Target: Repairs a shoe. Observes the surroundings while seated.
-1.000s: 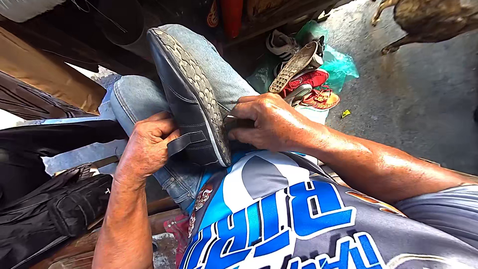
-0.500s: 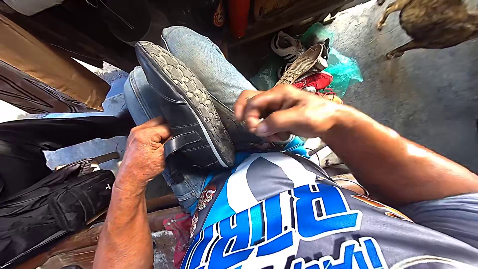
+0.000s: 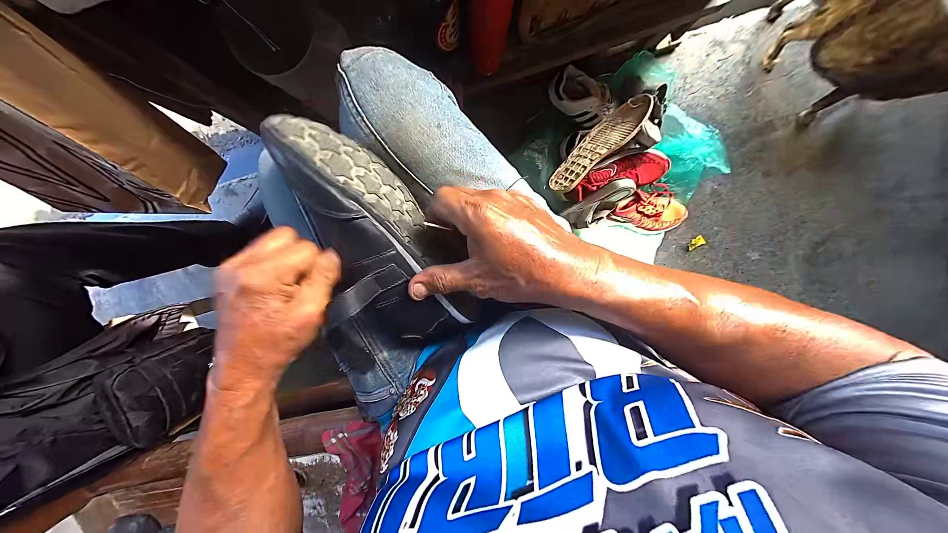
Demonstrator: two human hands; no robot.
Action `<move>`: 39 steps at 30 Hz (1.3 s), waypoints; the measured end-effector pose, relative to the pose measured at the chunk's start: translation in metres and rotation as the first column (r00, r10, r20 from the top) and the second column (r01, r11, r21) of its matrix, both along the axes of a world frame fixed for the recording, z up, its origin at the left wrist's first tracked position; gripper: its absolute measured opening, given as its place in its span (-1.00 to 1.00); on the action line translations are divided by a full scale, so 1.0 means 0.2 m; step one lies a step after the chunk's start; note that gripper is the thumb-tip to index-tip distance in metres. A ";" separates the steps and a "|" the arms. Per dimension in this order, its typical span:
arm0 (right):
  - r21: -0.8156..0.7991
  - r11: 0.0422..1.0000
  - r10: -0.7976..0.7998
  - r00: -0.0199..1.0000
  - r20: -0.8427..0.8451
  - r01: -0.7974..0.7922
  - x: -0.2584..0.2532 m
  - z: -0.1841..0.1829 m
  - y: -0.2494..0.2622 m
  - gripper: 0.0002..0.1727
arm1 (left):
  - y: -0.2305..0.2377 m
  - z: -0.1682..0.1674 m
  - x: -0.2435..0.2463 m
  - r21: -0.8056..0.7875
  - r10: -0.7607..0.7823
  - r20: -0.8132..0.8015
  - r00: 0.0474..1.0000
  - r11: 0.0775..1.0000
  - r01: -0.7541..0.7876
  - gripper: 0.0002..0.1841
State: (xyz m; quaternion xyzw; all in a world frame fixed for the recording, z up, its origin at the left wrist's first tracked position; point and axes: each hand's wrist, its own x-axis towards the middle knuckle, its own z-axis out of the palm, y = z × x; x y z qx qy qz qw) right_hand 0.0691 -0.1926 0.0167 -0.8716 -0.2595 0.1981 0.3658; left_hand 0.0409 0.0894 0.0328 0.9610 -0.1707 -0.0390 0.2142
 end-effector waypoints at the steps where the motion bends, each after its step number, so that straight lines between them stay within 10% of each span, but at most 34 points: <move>1: -0.044 0.999 0.021 1.000 0.005 -0.020 0.01 0.00 0.01 -0.36 | 0.11 -0.02 0.02 0.041 0.076 0.034 0.997 0.996 -0.077 -0.50; 5: -0.102 0.991 0.082 0.996 -0.024 -0.084 0.03 0.01 0.02 -0.39 | 0.59 -0.21 0.04 0.046 0.467 0.158 0.870 0.877 -0.479 -0.46; 8: -0.080 0.991 0.102 0.993 -0.062 -0.107 0.06 0.03 0.03 -0.45 | 0.45 -0.20 0.03 -0.304 0.504 0.025 0.863 0.827 -0.474 -0.60; 11: -0.003 0.994 0.107 0.991 -0.078 -0.107 0.08 0.02 0.02 -0.50 | 0.33 -0.12 0.06 -0.872 0.144 -0.263 0.954 0.387 -0.299 -0.68; 14: 0.036 0.993 0.119 0.984 -0.135 -0.115 0.11 0.02 0.04 -0.54 | 0.18 -0.05 0.07 -0.934 -0.084 -0.351 0.932 -0.044 -0.356 -0.50; 32: 0.152 0.971 0.215 0.956 -0.198 -0.186 0.14 -0.03 0.10 -0.71 | 0.49 -0.21 0.18 -0.840 0.271 -0.535 0.800 -0.075 -0.537 -0.47; 36: 0.282 0.952 0.179 0.965 -0.193 -0.120 0.12 -0.04 0.04 -0.70 | 0.19 -0.08 0.05 -0.809 0.088 -0.473 0.877 0.350 -0.472 -0.58; 39: 0.312 0.945 0.170 0.965 -0.202 -0.101 0.07 0.02 -0.01 -0.73 | -0.14 -0.04 -0.05 -0.794 -0.063 -0.434 0.899 0.497 -0.349 -0.68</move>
